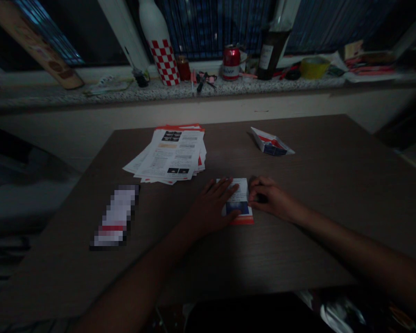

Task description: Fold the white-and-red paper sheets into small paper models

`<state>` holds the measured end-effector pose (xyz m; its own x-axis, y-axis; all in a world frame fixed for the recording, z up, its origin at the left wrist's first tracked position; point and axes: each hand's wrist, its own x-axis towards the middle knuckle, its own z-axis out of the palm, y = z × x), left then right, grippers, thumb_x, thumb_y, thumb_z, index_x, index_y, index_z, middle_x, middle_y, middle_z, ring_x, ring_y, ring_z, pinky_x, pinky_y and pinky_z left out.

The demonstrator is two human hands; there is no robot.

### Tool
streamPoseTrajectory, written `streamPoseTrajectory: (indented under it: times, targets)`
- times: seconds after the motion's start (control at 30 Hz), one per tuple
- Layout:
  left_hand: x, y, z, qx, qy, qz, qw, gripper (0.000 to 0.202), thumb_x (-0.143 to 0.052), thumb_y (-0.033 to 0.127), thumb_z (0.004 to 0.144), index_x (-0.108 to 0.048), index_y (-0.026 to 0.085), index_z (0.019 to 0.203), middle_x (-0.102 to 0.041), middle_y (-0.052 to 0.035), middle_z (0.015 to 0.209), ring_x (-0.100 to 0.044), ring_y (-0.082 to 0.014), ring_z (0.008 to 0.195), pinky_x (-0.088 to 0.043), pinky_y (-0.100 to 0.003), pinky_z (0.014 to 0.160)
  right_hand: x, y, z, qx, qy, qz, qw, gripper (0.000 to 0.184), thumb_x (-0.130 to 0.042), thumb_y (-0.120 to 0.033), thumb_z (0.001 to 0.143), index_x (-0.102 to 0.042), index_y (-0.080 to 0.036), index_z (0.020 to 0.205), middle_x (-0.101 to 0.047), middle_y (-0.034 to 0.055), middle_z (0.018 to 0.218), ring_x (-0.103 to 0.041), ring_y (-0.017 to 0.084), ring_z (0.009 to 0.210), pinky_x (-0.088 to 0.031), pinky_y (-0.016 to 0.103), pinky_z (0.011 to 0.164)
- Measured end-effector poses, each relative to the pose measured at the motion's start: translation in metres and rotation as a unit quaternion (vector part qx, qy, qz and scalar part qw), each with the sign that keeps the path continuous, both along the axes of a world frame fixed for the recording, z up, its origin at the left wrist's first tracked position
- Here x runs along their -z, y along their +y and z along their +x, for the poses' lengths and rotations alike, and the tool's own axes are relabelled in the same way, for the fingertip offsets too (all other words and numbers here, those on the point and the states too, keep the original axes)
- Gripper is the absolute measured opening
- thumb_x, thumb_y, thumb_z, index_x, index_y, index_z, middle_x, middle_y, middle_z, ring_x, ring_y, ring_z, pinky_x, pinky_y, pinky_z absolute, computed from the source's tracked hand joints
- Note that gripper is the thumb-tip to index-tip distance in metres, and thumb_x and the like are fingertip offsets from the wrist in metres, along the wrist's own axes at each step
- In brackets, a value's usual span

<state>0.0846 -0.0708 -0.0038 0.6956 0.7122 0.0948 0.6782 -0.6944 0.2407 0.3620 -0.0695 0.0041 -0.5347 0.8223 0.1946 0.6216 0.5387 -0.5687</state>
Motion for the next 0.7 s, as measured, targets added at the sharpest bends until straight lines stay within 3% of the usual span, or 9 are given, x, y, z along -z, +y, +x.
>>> streamPoseTrajectory:
  times: [0.37, 0.57, 0.7]
  targets:
    - [0.001, -0.001, 0.0, -0.009, 0.013, 0.007, 1.0, 0.079, -0.048, 0.07, 0.104, -0.03, 0.029, 0.17, -0.022, -0.0052, 0.179, -0.019, -0.0303, 0.166, -0.009, -0.062, 0.135, 0.0, -0.043, -0.003, 0.014, -0.005, -0.004, 1.0, 0.01, -0.084, -0.024, 0.087, -0.078, -0.027, 0.094, -0.064, 0.0066, 0.125, -0.059, 0.03, 0.123, -0.044, 0.048, 0.105]
    - [-0.001, -0.002, 0.001, -0.017, 0.028, 0.014, 0.999, 0.079, -0.049, 0.069, 0.104, -0.031, 0.029, 0.17, -0.022, -0.004, 0.179, -0.02, -0.031, 0.166, -0.014, -0.061, 0.135, 0.003, -0.049, -0.001, 0.008, 0.008, 0.003, 1.0, 0.006, -0.08, -0.028, 0.092, -0.076, -0.028, 0.096, -0.065, 0.0071, 0.129, -0.058, 0.031, 0.129, -0.044, 0.052, 0.108]
    - [-0.001, -0.004, 0.003, -0.03, 0.019, 0.027, 0.999, 0.08, -0.05, 0.071, 0.103, -0.034, 0.029, 0.169, -0.026, -0.0048, 0.178, -0.024, -0.0319, 0.165, -0.018, -0.059, 0.135, -0.004, -0.042, 0.0, 0.011, 0.044, 0.01, 0.999, 0.015, -0.065, -0.034, 0.104, -0.072, -0.027, 0.115, -0.07, 0.009, 0.126, -0.064, 0.028, 0.125, -0.051, 0.049, 0.107]
